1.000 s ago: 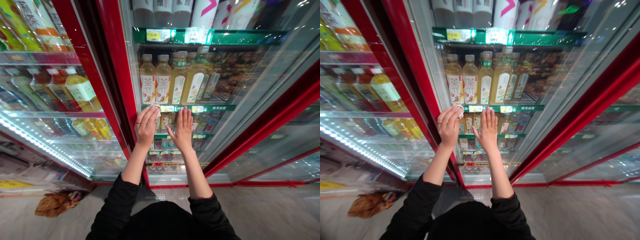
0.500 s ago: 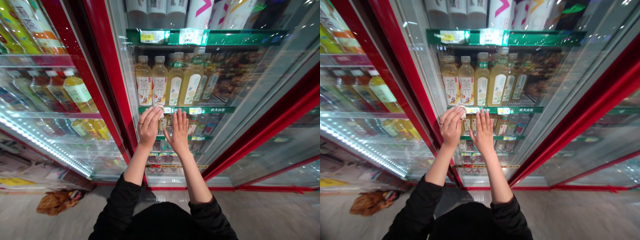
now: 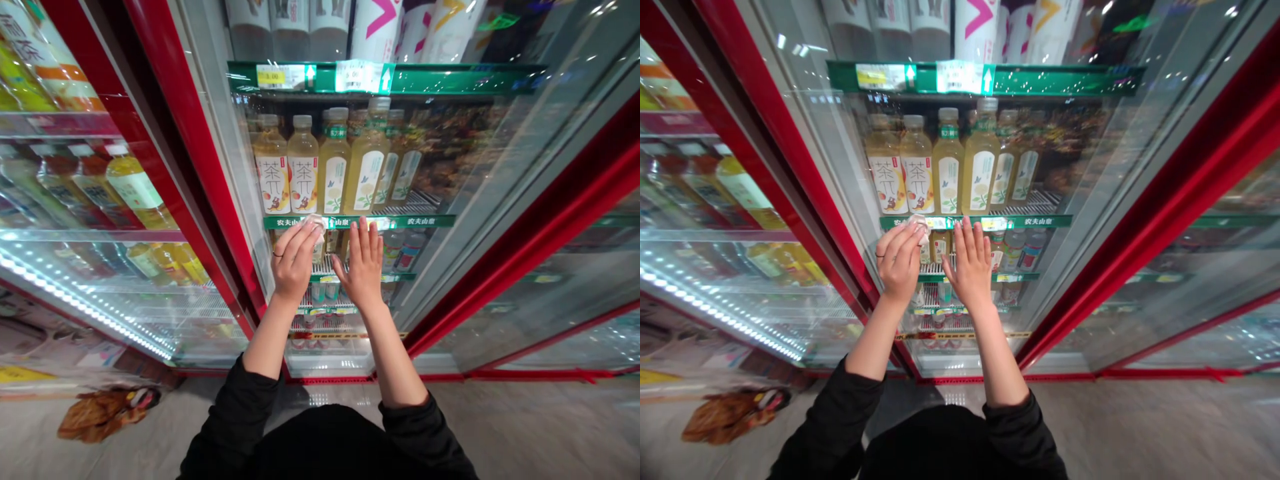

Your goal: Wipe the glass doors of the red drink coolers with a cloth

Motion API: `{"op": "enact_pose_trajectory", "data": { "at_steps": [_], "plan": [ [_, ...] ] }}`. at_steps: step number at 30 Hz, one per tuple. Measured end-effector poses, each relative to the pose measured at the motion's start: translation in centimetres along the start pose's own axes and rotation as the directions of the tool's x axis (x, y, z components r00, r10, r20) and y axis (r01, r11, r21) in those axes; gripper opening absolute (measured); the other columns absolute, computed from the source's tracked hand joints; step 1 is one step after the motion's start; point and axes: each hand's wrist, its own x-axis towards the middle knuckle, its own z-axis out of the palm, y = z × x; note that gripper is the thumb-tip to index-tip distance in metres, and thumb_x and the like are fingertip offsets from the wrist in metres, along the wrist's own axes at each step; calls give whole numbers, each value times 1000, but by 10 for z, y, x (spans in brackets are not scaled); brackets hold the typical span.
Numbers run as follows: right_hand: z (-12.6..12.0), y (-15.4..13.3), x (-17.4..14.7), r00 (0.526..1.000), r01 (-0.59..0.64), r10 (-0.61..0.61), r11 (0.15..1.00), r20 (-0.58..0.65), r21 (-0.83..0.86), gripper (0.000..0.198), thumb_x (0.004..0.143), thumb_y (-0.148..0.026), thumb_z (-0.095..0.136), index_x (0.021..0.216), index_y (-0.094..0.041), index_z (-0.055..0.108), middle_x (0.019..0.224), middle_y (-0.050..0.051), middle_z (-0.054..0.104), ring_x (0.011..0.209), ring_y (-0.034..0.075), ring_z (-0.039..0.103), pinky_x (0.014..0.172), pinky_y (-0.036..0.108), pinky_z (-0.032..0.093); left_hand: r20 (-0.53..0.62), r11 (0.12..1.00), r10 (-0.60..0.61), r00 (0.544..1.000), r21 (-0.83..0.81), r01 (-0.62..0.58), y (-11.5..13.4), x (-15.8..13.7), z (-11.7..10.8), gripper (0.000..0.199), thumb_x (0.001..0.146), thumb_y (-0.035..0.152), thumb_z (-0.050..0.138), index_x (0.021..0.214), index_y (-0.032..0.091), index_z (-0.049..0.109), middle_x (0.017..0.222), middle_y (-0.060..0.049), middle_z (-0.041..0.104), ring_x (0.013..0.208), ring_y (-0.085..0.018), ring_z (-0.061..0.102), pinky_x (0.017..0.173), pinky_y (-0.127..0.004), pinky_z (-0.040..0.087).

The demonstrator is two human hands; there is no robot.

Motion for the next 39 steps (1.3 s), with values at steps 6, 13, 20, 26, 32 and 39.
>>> {"op": "enact_pose_trajectory", "data": {
  "at_steps": [6,13,20,26,32,39],
  "plan": [
    [5,10,1,999,11,-10,998,31,-58,92,113,-49,47,177,-26,-15,189,11,17,175,33,22,139,59,29,1,995,-98,995,-4,98,-13,20,-1,41,109,13,63,144,32,72,138,0,82,138,-19,71,124,-43,53],
    [13,7,0,999,18,-20,999,-47,-26,90,113,-51,44,177,-26,-14,189,9,17,174,33,24,139,59,29,-8,998,-51,999,34,52,17,-5,2,48,105,7,67,148,29,69,132,-3,83,134,-18,73,114,-38,60],
    [1,13,-2,998,64,-63,997,-7,42,91,113,-45,46,176,-28,-18,190,9,12,174,31,23,138,57,34,-58,998,-55,997,15,56,0,35,10,45,106,8,66,144,31,72,135,-1,82,136,-18,71,121,-41,55],
    [-8,30,-7,998,-13,15,999,-56,38,96,112,-42,51,176,-29,-19,191,9,5,176,34,17,139,62,32,-54,993,-109,993,34,111,18,6,7,52,104,5,68,148,32,69,134,-2,83,135,-18,72,117,-39,58],
    [-4,41,-5,1000,-11,11,1000,-12,-17,95,113,-46,48,175,-27,-21,190,10,8,176,33,18,139,62,30,-19,999,-19,1000,37,20,27,25,23,43,106,9,67,143,29,71,132,-2,83,133,-18,73,117,-39,58],
    [-7,44,-6,1000,23,-23,1000,-12,-11,91,114,-46,45,176,-26,-18,189,12,15,175,30,22,138,58,33,-90,989,-121,989,74,128,30,22,17,41,105,7,66,138,30,73,129,-2,84,131,-19,74,113,-42,61]
  ]
}}
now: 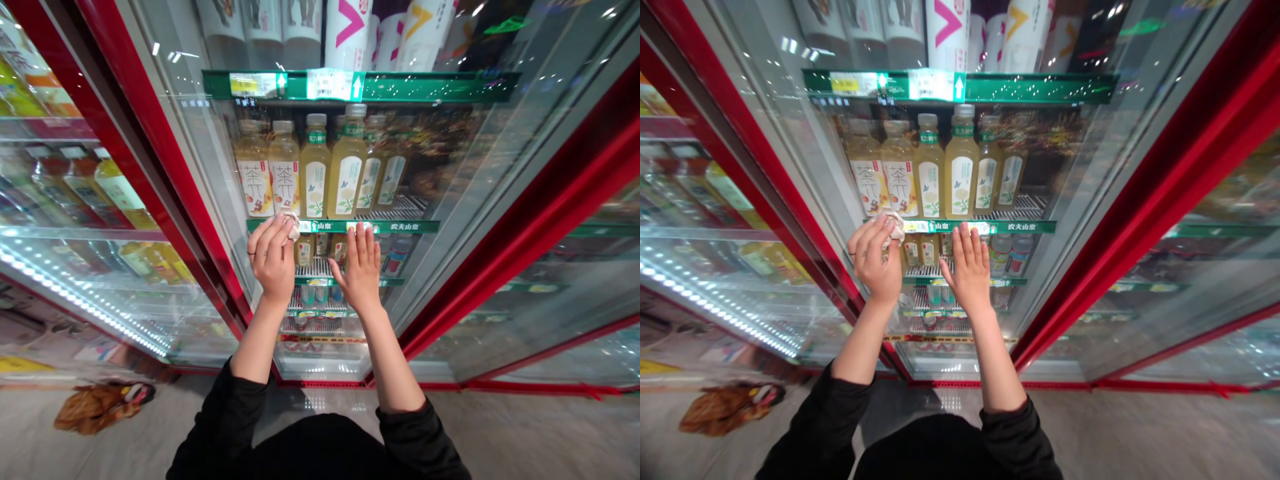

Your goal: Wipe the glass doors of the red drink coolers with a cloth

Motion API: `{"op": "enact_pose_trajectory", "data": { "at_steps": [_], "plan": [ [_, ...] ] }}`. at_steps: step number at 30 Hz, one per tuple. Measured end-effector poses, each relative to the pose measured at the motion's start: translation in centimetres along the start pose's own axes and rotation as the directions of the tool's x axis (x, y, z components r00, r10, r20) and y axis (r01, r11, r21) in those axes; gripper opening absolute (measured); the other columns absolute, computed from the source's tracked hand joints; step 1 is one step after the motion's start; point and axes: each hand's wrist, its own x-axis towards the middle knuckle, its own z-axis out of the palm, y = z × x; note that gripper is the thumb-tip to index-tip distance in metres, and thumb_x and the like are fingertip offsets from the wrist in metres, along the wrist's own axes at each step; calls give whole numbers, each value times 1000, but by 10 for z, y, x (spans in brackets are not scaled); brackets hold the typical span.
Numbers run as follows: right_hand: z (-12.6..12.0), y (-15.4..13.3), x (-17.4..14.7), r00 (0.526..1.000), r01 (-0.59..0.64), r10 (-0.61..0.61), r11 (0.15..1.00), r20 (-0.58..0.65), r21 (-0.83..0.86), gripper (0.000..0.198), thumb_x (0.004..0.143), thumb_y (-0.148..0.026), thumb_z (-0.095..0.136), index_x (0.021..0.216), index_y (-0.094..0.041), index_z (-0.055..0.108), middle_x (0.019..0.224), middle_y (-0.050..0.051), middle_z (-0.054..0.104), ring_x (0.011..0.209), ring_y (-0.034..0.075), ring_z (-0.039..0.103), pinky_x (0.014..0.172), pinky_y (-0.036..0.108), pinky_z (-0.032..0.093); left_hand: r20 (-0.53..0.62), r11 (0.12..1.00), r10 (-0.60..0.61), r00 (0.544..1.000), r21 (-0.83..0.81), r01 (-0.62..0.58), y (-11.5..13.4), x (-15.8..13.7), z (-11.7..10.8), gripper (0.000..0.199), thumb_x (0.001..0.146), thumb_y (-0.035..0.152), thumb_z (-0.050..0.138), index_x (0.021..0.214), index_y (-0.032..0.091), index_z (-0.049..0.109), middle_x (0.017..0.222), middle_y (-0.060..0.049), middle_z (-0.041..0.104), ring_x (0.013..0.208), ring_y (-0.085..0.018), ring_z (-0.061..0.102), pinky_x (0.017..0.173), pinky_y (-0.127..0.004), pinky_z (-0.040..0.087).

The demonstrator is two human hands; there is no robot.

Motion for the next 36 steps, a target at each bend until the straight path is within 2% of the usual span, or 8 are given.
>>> {"op": "enact_pose_trajectory", "data": {
  "at_steps": [5,10,13,17,21,25,32,36],
  "plan": [
    [1,0,1,1000,-3,3,1000,8,13,90,114,-48,43,176,-28,-20,189,11,15,174,31,25,138,59,33,90,992,102,991,-79,-95,20,-1,15,37,107,10,65,139,28,72,128,-2,84,131,-17,74,114,-39,60],
    [-5,3,0,999,21,-23,999,42,51,91,114,-43,45,175,-28,-20,189,11,14,174,30,25,139,57,32,34,998,56,998,-22,-55,9,12,13,38,107,9,64,138,29,73,131,-2,83,134,-19,72,117,-43,58],
    [-10,7,-2,999,28,-30,999,36,43,89,114,-41,45,176,-30,-18,189,10,16,174,30,26,139,57,31,22,1000,-3,1000,27,3,13,-10,5,41,106,8,64,140,30,72,131,-4,83,133,-20,73,113,-43,61],
    [-12,18,-6,994,-98,98,995,-51,8,91,113,-42,45,177,-29,-18,190,12,10,175,34,19,138,66,28,84,998,-1,996,-55,6,38,-35,14,38,106,8,64,138,27,73,128,-4,84,132,-19,74,112,-41,61],
    [-10,34,-7,987,-124,122,992,-103,-10,92,112,-44,46,178,-29,-16,191,11,5,176,36,15,137,69,28,114,993,28,993,-117,-15,48,-10,34,35,109,10,60,137,28,73,132,-2,83,133,-18,73,119,-42,57],
    [-7,48,-4,991,-116,115,993,-66,-2,95,111,-45,48,177,-28,-17,191,11,5,176,36,15,137,68,28,32,999,11,999,-32,-10,36,16,37,31,109,12,62,131,29,75,130,-2,84,132,-19,73,120,-44,57],
    [0,50,-4,992,-99,99,995,-79,2,92,113,-49,43,177,-27,-18,191,11,1,177,34,12,139,66,26,95,994,17,995,-113,-7,54,-26,34,39,108,9,61,142,27,71,134,-4,82,138,-19,71,120,-42,56],
    [-4,49,-3,994,-100,101,995,-41,27,93,113,-50,43,176,-28,-21,191,10,0,177,34,12,138,67,25,153,989,47,987,-148,-24,58,-12,48,37,112,14,56,143,29,70,137,-2,82,138,-18,71,124,-43,54]
  ]
}}
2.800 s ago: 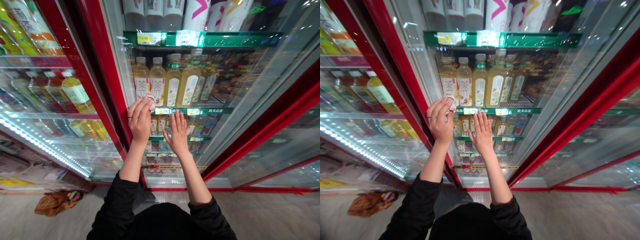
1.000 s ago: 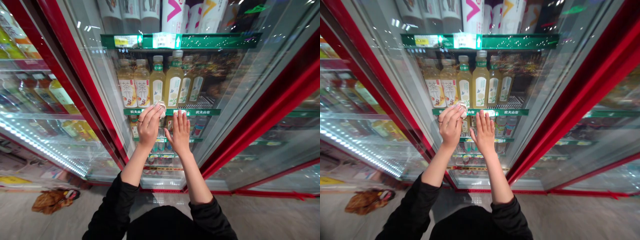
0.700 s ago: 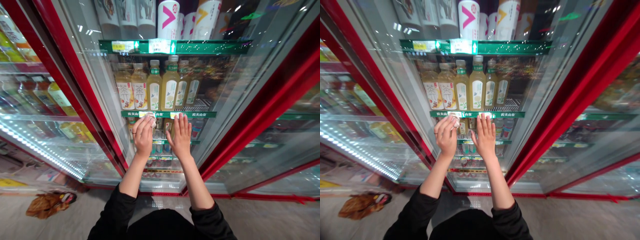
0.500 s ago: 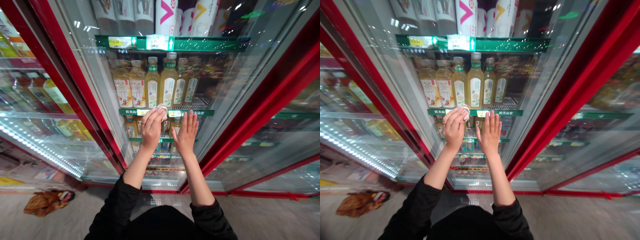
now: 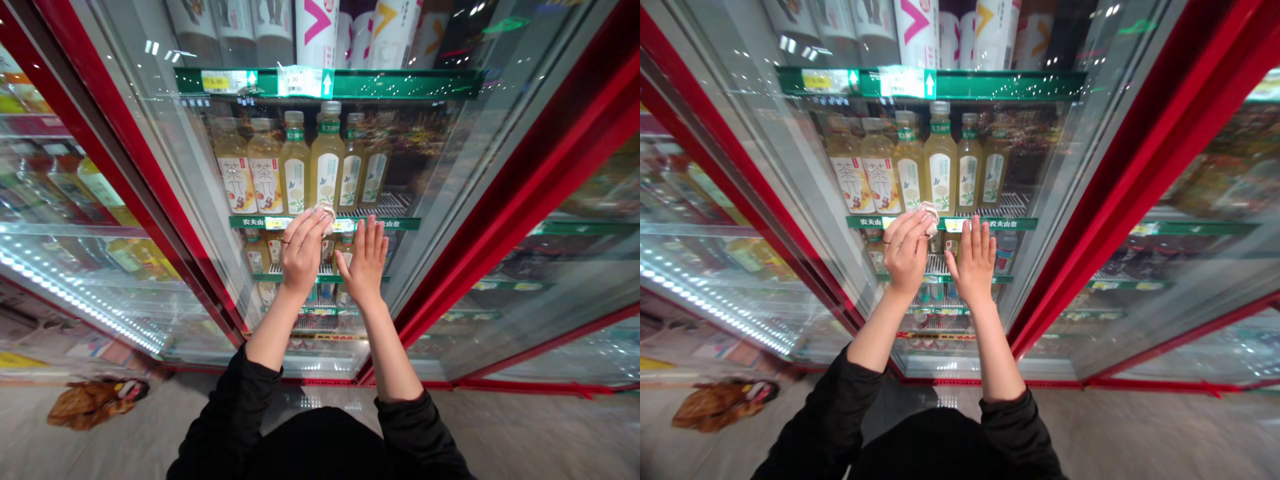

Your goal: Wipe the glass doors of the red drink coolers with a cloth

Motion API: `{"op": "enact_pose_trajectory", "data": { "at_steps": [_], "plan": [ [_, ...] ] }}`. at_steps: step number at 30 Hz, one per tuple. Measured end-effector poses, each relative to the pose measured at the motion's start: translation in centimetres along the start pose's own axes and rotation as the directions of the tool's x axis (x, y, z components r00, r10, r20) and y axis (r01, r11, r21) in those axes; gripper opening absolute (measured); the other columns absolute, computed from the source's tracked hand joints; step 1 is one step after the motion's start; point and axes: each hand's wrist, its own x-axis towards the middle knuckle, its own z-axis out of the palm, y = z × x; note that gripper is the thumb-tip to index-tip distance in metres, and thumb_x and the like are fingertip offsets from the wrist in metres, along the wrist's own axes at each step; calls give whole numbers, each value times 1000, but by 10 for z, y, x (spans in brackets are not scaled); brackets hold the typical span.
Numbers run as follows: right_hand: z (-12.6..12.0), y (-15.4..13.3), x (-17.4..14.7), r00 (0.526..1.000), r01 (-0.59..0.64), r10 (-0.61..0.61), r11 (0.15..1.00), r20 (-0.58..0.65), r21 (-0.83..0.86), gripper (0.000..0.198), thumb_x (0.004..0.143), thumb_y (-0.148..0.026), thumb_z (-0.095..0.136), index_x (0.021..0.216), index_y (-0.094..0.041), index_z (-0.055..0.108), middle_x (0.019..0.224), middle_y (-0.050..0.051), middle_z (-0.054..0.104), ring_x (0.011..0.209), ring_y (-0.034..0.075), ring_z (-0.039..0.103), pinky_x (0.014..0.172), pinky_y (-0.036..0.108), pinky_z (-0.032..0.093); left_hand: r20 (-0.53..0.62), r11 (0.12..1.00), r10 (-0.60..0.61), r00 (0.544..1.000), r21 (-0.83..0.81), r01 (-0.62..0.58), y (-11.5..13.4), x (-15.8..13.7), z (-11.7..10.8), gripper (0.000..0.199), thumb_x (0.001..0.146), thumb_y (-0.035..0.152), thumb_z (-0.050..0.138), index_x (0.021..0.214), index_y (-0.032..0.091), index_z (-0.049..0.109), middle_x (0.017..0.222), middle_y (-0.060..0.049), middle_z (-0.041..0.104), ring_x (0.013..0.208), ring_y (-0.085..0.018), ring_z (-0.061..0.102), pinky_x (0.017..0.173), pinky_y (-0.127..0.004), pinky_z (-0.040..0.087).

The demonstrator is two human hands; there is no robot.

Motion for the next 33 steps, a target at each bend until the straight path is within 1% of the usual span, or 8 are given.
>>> {"op": "enact_pose_trajectory", "data": {
  "at_steps": [4,7,11,16,22,26,29,33],
  "plan": [
    [-9,4,-1,998,45,-46,999,30,27,92,113,-46,43,176,-29,-21,191,9,2,177,32,14,138,66,29,-102,998,13,995,63,-6,-12,17,-7,36,111,14,59,139,30,72,134,-2,83,136,-19,72,123,-44,54],
    [-16,13,-4,997,55,-55,998,57,10,92,112,-40,45,176,-30,-21,191,10,6,175,32,20,138,63,30,-145,987,-12,989,160,36,-9,2,-14,35,109,13,61,137,30,73,130,-3,84,131,-20,75,115,-44,61],
    [-21,35,-6,1000,12,-12,999,4,-41,95,111,-43,48,177,-28,-19,191,13,7,175,36,19,137,68,29,-82,985,32,996,169,-18,9,-20,-7,32,109,13,61,135,26,74,125,-4,85,127,-19,77,108,-40,65],
    [-18,52,-4,999,46,-46,998,6,-46,98,111,-46,50,177,-25,-20,191,14,4,176,35,13,137,67,30,-47,987,118,992,117,-112,11,8,12,34,111,13,58,139,26,72,132,-4,84,133,-17,74,117,-38,60],
    [-13,51,-4,999,52,-52,997,0,-48,95,112,-49,46,177,-24,-20,191,14,4,177,33,12,138,64,28,-145,980,-22,989,190,50,16,1,7,32,110,14,61,134,28,75,128,-4,84,130,-19,75,113,-42,61],
    [-13,50,-3,999,42,-42,999,30,-6,94,112,-49,45,177,-25,-20,190,13,3,176,33,13,139,64,26,-25,997,4,1000,83,-2,36,-14,21,33,111,14,58,137,26,73,131,-5,83,133,-19,74,114,-41,60],
    [-21,51,-2,996,57,-59,998,73,26,93,113,-47,44,176,-25,-21,190,12,3,177,32,13,138,63,28,60,1000,15,998,14,-16,36,2,31,34,112,14,56,138,26,73,136,-4,82,136,-18,72,121,-41,56],
    [-41,63,-1,987,124,-130,990,96,69,91,113,-42,43,176,-25,-21,191,11,2,177,30,12,138,61,33,-80,991,-12,997,132,23,28,20,26,29,111,15,60,131,27,76,132,-3,83,132,-19,74,119,-43,57]
  ]
}}
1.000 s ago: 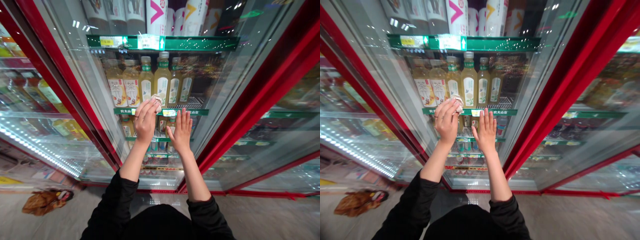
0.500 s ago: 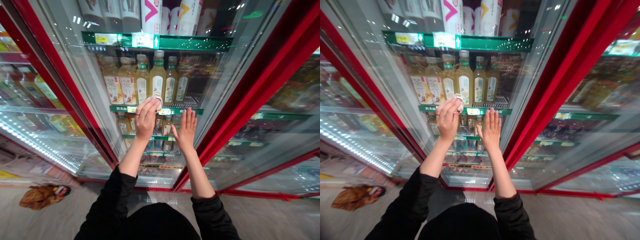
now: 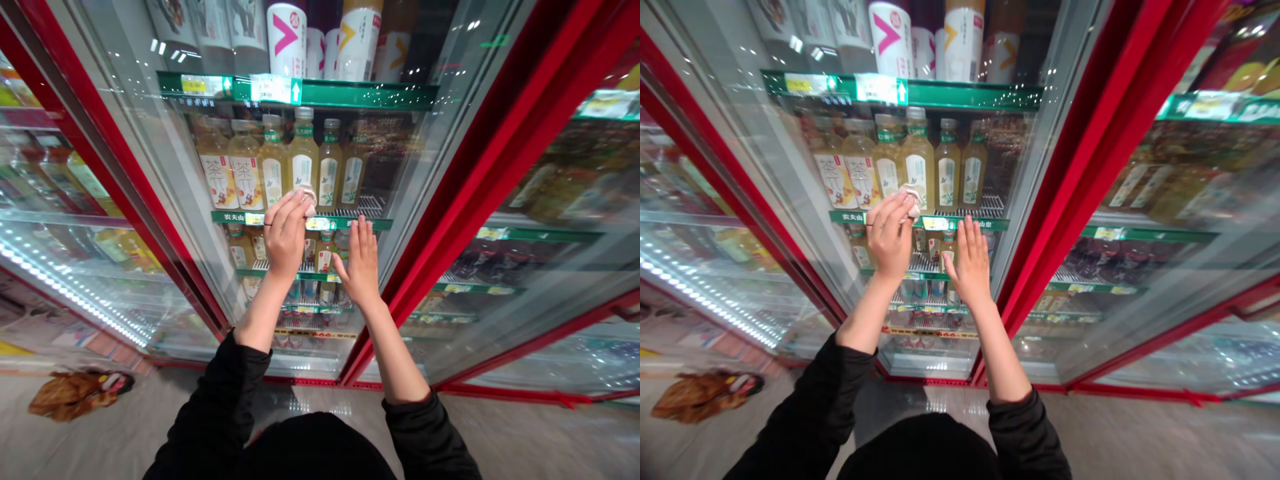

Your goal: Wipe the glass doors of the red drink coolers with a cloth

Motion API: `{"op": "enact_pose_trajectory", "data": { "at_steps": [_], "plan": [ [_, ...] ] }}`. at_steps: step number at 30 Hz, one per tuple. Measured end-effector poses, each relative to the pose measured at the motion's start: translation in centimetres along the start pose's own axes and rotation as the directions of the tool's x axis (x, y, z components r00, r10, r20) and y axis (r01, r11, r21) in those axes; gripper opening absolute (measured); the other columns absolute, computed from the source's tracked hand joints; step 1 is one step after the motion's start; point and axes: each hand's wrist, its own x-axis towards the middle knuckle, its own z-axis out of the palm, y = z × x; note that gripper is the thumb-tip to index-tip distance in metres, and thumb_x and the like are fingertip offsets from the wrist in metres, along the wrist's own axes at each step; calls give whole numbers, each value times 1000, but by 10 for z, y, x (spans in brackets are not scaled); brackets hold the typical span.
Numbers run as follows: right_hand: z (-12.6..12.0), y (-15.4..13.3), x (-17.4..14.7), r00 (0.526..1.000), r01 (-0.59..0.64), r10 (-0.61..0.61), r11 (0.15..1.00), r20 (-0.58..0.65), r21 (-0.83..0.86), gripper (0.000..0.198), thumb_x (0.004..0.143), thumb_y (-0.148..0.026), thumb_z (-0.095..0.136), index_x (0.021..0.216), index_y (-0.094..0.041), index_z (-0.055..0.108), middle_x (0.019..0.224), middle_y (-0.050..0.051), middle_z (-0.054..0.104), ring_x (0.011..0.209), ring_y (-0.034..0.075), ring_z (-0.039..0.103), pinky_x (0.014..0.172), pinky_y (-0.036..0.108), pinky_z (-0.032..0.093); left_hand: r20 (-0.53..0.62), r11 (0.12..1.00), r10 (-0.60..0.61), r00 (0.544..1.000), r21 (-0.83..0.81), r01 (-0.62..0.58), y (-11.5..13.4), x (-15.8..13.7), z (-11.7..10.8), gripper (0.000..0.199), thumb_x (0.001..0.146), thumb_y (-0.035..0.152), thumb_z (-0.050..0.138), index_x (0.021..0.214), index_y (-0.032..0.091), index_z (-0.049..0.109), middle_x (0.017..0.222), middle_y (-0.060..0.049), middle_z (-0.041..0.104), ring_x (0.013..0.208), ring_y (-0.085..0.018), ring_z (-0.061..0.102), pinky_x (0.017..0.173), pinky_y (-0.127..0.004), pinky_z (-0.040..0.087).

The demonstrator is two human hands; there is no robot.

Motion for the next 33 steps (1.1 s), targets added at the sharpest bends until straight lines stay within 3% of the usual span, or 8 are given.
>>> {"op": "enact_pose_trajectory", "data": {
  "at_steps": [3,8,12,17,21,24,28,33],
  "plan": [
    [-11,15,0,999,-14,13,1000,-37,-16,92,113,-40,43,176,-25,-21,191,12,3,177,31,12,138,62,31,-98,998,-21,995,65,27,8,-13,-7,31,108,12,64,132,26,75,127,-5,85,128,-20,76,112,-41,62],
    [-7,34,4,1000,-15,15,998,-7,-60,94,113,-47,46,177,-22,-19,190,18,12,175,35,21,138,65,29,1,998,48,999,33,-48,35,-29,9,31,110,12,59,134,25,75,127,-4,84,128,-19,76,111,-41,63],
    [1,35,5,1000,-24,23,996,-13,-82,94,113,-52,45,178,-19,-14,189,19,12,175,36,21,139,65,25,-10,995,70,998,-70,-70,32,-8,23,35,110,11,60,139,25,74,135,-5,82,136,-18,71,120,-39,56],
    [4,34,4,1000,-17,17,997,-2,-73,92,113,-54,43,178,-18,-11,189,17,10,176,35,16,140,64,23,-90,998,-22,996,58,27,33,-20,11,33,108,10,63,135,25,75,129,-5,84,131,-20,74,113,-41,61],
    [5,34,6,999,-29,30,998,13,-57,91,113,-56,43,179,-18,-7,190,15,9,176,35,14,140,63,24,33,998,51,998,23,-51,51,-42,15,33,110,13,61,138,23,74,129,-7,84,129,-21,75,110,-42,64],
    [4,33,6,999,-33,34,998,20,-57,90,113,-54,44,179,-20,-6,190,14,9,176,35,14,140,63,25,76,994,86,993,-73,-80,50,-32,27,37,110,11,58,143,24,72,135,-6,82,135,-20,72,118,-41,59],
    [-7,34,6,1000,18,-17,999,22,-37,94,113,-48,48,178,-20,-14,189,17,13,176,34,17,139,64,29,32,993,21,999,-119,-17,35,-12,28,40,111,12,58,145,27,71,141,-6,80,142,-21,67,126,-45,52],
    [-41,41,5,987,161,-160,987,20,-28,95,112,-34,52,178,-19,-15,187,16,23,174,31,26,138,55,35,-33,1000,2,999,11,-2,47,-37,17,37,109,11,63,141,25,73,130,-6,83,131,-21,74,111,-43,63]
  ]
}}
